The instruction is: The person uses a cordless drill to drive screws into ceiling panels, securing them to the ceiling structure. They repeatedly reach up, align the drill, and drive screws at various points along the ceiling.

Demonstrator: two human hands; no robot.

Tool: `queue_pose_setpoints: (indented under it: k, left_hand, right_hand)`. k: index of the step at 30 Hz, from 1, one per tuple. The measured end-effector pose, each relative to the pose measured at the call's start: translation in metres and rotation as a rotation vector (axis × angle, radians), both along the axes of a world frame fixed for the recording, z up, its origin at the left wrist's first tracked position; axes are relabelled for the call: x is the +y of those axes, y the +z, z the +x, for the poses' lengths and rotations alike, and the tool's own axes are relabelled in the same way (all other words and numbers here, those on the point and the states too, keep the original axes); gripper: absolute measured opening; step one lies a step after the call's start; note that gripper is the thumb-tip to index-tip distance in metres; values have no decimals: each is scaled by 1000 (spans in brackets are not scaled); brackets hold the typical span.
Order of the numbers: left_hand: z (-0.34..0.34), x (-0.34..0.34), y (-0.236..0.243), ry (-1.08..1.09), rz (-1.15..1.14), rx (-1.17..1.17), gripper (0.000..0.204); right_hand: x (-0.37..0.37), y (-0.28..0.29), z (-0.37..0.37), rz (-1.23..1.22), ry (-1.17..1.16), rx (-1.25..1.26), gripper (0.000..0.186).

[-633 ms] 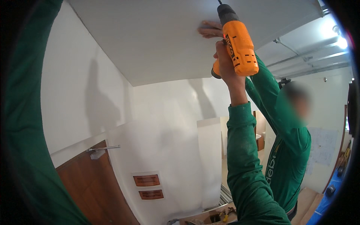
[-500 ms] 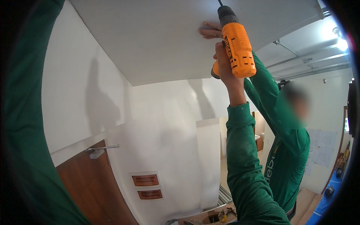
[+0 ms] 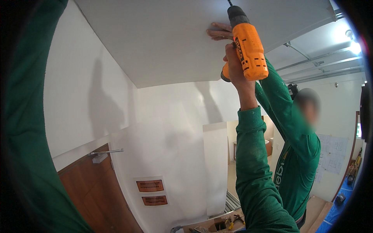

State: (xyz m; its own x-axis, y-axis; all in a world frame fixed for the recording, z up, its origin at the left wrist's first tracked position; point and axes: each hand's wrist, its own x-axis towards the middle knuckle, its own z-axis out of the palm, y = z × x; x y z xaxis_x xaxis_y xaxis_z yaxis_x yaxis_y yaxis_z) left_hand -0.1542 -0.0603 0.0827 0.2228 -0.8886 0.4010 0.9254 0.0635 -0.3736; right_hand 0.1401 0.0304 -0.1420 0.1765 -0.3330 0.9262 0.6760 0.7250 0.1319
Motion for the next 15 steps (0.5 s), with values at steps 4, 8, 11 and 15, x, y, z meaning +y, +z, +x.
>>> queue_pose_setpoints:
  k: [4, 8, 11, 15]
  left_hand:
    - [1, 2, 0, 3, -7, 3, 89]
    - [1, 3, 0, -4, -8, 7, 86]
    - [1, 5, 1, -3, -12, 8, 84]
    - [2, 8, 0, -13, -14, 11, 82]
  right_hand:
    - [-6, -1, -6, -48, 81, 41, 19]
    - [-8, -3, -7, 23, 53, 19, 19]
    - [-7, -3, -7, 27, 30, -8, 19]
    - [-3, 1, 2, 12, -30, 29, 19]
